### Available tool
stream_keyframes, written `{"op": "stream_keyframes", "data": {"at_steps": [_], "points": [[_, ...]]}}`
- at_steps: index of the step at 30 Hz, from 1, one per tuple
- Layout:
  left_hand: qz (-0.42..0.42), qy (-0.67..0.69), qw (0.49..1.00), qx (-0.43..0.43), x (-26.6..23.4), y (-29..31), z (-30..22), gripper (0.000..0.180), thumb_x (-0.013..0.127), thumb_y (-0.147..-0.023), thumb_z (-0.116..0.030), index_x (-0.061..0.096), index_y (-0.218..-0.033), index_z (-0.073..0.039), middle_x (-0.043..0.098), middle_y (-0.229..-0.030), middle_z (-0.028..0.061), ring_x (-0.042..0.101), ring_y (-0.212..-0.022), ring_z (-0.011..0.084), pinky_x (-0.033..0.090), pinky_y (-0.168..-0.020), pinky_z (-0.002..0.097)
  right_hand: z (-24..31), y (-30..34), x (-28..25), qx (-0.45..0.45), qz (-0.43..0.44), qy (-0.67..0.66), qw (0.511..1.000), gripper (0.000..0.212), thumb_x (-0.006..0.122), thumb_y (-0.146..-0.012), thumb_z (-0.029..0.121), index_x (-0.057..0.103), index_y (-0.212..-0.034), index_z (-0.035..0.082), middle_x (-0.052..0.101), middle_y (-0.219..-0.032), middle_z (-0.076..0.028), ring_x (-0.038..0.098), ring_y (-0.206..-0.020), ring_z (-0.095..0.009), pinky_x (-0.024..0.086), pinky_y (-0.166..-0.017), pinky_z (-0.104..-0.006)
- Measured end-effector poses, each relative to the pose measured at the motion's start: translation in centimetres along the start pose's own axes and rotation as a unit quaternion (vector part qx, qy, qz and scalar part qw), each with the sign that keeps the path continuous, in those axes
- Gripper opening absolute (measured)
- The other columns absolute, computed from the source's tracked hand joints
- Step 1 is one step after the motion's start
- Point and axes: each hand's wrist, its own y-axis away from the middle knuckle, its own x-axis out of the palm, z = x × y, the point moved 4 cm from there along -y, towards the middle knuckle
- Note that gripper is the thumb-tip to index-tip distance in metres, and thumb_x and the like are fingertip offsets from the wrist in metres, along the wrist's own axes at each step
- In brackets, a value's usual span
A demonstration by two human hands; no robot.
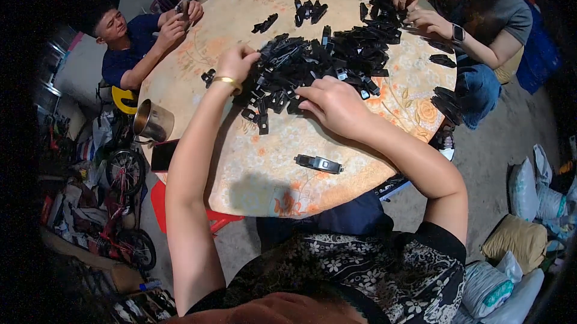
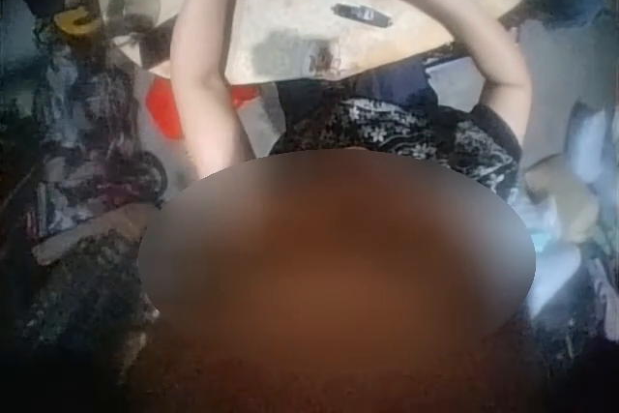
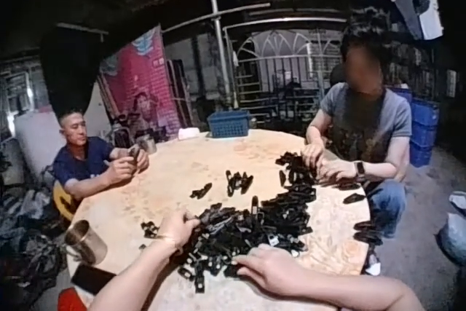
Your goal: The person assembles small black plastic components by hand from a pile of parts on a table.
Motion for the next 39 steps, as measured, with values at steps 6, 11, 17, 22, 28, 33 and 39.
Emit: {"op": "stream_keyframes", "data": {"at_steps": [6,11,17,22,28,33,39], "points": [[0.131,0.561,0.803,-0.153,-2.4,7.7,-1.1,0.053,0.065,-0.087,-0.006,0.04,-0.133,-0.008,0.061,-0.087,0.0055,0.06,-0.068,0.0126,0.054,-0.061,0.0255,0.9,0.0,0.0,0.113,0.141,-0.157,0.971,0.021,0.054,-0.092,0.016,0.059,-0.108,0.003,0.066,-0.085,-0.02,0.064,-0.083,-0.038,0.049,-0.071,-0.045],[0.171,0.623,0.758,-0.093,-0.9,13.6,-2.3,0.057,0.063,-0.082,0.006,0.038,-0.131,-0.01,0.06,-0.108,0.0132,0.065,-0.091,0.0198,0.057,-0.078,0.0289,1.0,0.0,-0.5,0.043,0.198,-0.09,0.975,0.018,0.064,-0.084,0.019,0.064,-0.093,0.003,0.066,-0.084,-0.017,0.064,-0.082,-0.035,0.049,-0.073,-0.0442],[0.207,0.298,0.928,-0.081,0.6,16.6,-4.2,0.017,0.067,-0.08,0.002,0.061,-0.095,0.0,0.063,-0.089,0.0068,0.059,-0.071,0.0083,0.045,-0.056,0.0216,0.9,0.4,-1.2,-0.006,0.148,-0.009,0.989,0.02,0.071,-0.074,0.014,0.069,-0.091,0.003,0.064,-0.086,-0.012,0.062,-0.085,-0.032,0.05,-0.072,-0.0404],[0.061,0.117,0.977,0.171,-0.3,16.9,-4.8,0.017,0.073,-0.072,-0.006,0.066,-0.086,0.0,0.061,-0.083,0.0102,0.058,-0.069,0.0218,0.046,-0.061,0.0312,1.3,0.3,-1.8,-0.015,0.091,-0.039,0.995,0.022,0.073,-0.072,0.015,0.07,-0.09,0.003,0.062,-0.081,-0.012,0.061,-0.08,-0.031,0.05,-0.069,-0.0396],[0.068,0.161,0.977,0.122,0.1,16.9,-3.9,0.02,0.075,-0.068,-0.006,0.068,-0.086,0.0,0.059,-0.077,0.0098,0.055,-0.066,0.0239,0.045,-0.062,0.034,2.2,0.6,-1.6,-0.053,0.167,-0.03,0.984,0.023,0.075,-0.071,0.018,0.071,-0.088,0.003,0.059,-0.076,-0.012,0.061,-0.078,-0.03,0.048,-0.065,-0.041],[0.059,0.153,0.969,0.184,0.4,16.9,-4.8,0.018,0.077,-0.067,-0.007,0.067,-0.081,0.0,0.058,-0.073,0.0088,0.054,-0.066,0.0226,0.044,-0.06,0.0344,2.7,0.4,-0.4,-0.071,0.173,-0.07,0.98,0.024,0.076,-0.068,0.015,0.071,-0.088,0.002,0.06,-0.076,-0.012,0.061,-0.075,-0.03,0.048,-0.065,-0.0399],[0.17,0.137,0.953,0.208,-0.1,14.7,-5.3,0.014,0.076,-0.071,-0.01,0.068,-0.078,-0.003,0.059,-0.074,0.0095,0.057,-0.071,0.0224,0.045,-0.063,0.0332,0.5,0.2,1.2,0.017,0.265,-0.217,0.939,0.02,0.072,-0.078,0.021,0.07,-0.088,0.003,0.063,-0.084,-0.012,0.062,-0.079,-0.03,0.05,-0.067,-0.0382]]}}
